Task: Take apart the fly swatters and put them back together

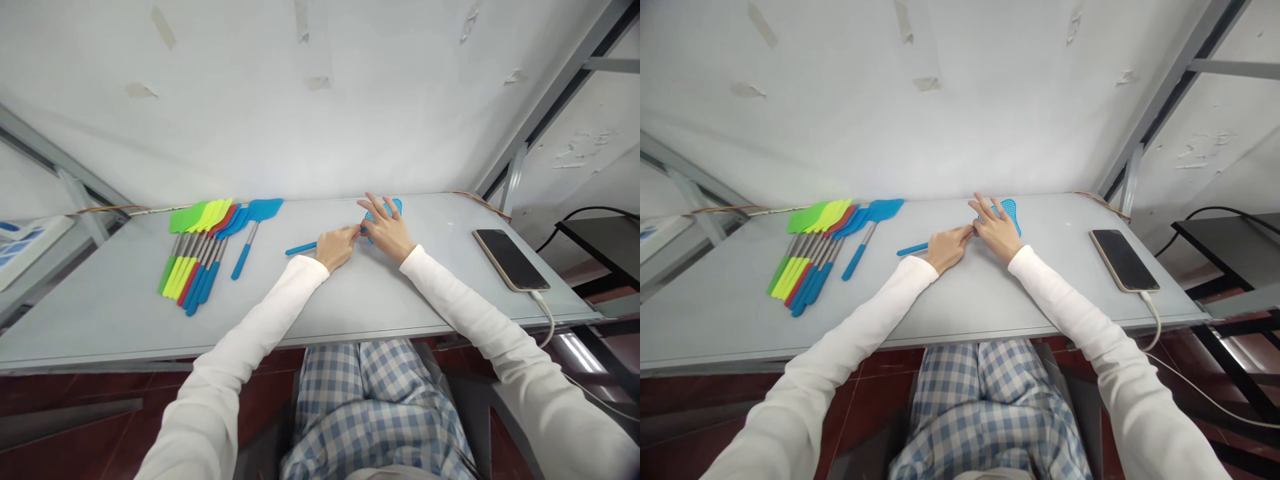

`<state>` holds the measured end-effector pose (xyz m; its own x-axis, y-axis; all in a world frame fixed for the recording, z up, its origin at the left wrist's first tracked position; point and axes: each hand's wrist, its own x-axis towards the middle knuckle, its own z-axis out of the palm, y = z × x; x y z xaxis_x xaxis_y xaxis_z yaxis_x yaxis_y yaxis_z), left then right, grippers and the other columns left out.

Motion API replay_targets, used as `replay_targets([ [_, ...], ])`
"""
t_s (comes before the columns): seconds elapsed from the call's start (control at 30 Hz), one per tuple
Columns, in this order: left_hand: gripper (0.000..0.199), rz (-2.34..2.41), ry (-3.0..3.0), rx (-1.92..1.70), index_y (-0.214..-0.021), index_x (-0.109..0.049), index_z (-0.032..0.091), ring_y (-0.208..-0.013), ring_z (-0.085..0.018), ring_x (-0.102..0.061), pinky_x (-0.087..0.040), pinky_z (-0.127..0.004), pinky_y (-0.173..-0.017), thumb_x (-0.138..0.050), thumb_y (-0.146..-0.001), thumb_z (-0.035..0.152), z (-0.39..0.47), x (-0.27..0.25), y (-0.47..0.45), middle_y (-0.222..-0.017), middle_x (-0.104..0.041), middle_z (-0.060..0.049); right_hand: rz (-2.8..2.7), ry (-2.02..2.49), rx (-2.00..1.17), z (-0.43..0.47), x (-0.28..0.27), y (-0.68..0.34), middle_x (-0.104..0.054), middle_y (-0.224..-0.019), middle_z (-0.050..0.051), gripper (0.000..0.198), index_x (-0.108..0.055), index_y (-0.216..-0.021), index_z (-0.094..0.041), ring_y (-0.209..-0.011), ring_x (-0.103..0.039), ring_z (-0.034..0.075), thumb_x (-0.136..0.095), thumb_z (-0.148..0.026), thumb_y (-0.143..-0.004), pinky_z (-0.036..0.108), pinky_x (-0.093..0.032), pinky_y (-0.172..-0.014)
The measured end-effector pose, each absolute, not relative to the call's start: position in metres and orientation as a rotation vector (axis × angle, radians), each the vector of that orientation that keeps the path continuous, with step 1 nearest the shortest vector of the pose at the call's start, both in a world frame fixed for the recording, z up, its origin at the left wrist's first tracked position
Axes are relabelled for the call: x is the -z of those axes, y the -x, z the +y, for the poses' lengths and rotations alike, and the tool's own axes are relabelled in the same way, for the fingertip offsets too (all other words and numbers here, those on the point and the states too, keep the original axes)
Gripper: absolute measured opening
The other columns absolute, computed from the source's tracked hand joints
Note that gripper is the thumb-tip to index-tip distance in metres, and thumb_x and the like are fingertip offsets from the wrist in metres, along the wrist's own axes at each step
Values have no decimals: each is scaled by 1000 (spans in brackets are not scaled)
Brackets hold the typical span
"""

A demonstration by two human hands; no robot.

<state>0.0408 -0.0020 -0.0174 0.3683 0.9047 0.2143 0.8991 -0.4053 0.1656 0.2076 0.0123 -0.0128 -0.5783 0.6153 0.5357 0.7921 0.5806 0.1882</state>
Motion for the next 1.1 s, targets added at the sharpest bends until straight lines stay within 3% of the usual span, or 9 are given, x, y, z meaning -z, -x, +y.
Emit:
replay_targets([
  [0.17,39,1714,-2551,-484,-115,-59,30,-95,-23,-64,-38,-31,-70,-25,-98,40,0,14,-41,-108,-70,-5,-2349,1140,615,15,14,-206,-55,-135,11,30,-64,-94,-20,-141,-32,26,-34,-19,-94,54,-22,-114],
  [0.27,38,1721,-2533,-506,-113,-59,30,-95,-24,-65,-37,-32,-69,-25,-99,38,1,12,-40,-107,-70,-4,-2352,1147,642,19,18,-205,-64,-118,11,32,-63,-94,-19,-134,-42,24,-32,-15,-95,49,-27,-111],
  [0.4,36,1711,-2516,-525,-110,-58,28,-96,-25,-65,-38,-32,-71,-26,-99,38,4,10,-36,-104,-71,-5,-2369,1183,678,21,20,-205,-67,-97,9,34,-64,-96,-19,-106,-58,22,-29,-15,-96,45,-32,-104],
  [0.5,36,1635,-2556,-508,-108,-57,24,-93,-25,-66,-40,-32,-73,-26,-99,39,5,9,-34,-99,-70,-8,-2360,1193,701,18,21,-203,-67,-96,10,37,-64,-101,-19,-92,-58,20,-28,-15,-97,44,-33,-99],
  [0.7,34,1510,-2542,-637,-115,-50,12,-98,-27,-63,-43,-34,-79,-24,-97,25,-4,9,-41,-107,-65,-18,-2280,1201,709,11,25,-198,-65,-119,13,42,-57,-126,-16,-113,-54,26,-26,-18,-97,46,-34,-99],
  [0.83,33,1418,-2333,-661,-115,-50,16,-86,-27,-65,-44,-35,-74,-25,-98,31,-7,8,-41,-94,-67,-14,-2327,1139,664,19,29,-205,-58,-133,13,42,-58,-127,-19,-126,-49,29,-29,-19,-97,51,-34,-103],
  [0.93,20,1291,-2127,-800,-102,-52,21,-80,-21,-64,-43,-30,-70,-34,-96,28,-8,3,-41,-85,-65,-7,-2355,1116,655,27,29,-214,-58,-135,9,41,-60,-126,-25,-127,-49,30,-31,-21,-97,54,-34,-104],
  [1.0,14,1205,-1873,-832,-89,-49,22,-60,-14,-57,-39,-24,-57,-37,-95,27,-12,-2,-45,-69,-56,0,-2346,1110,653,32,27,-220,-57,-136,6,40,-60,-126,-29,-129,-49,30,-32,-23,-98,56,-34,-105],
  [1.1,22,1050,-1407,-750,-76,-36,22,-36,-5,-28,-19,-17,-40,-36,-96,31,-19,-11,-53,-53,-31,8,-2325,1096,654,36,24,-229,-54,-139,4,41,-55,-132,-34,-133,-45,29,-34,-26,-98,56,-34,-107],
])
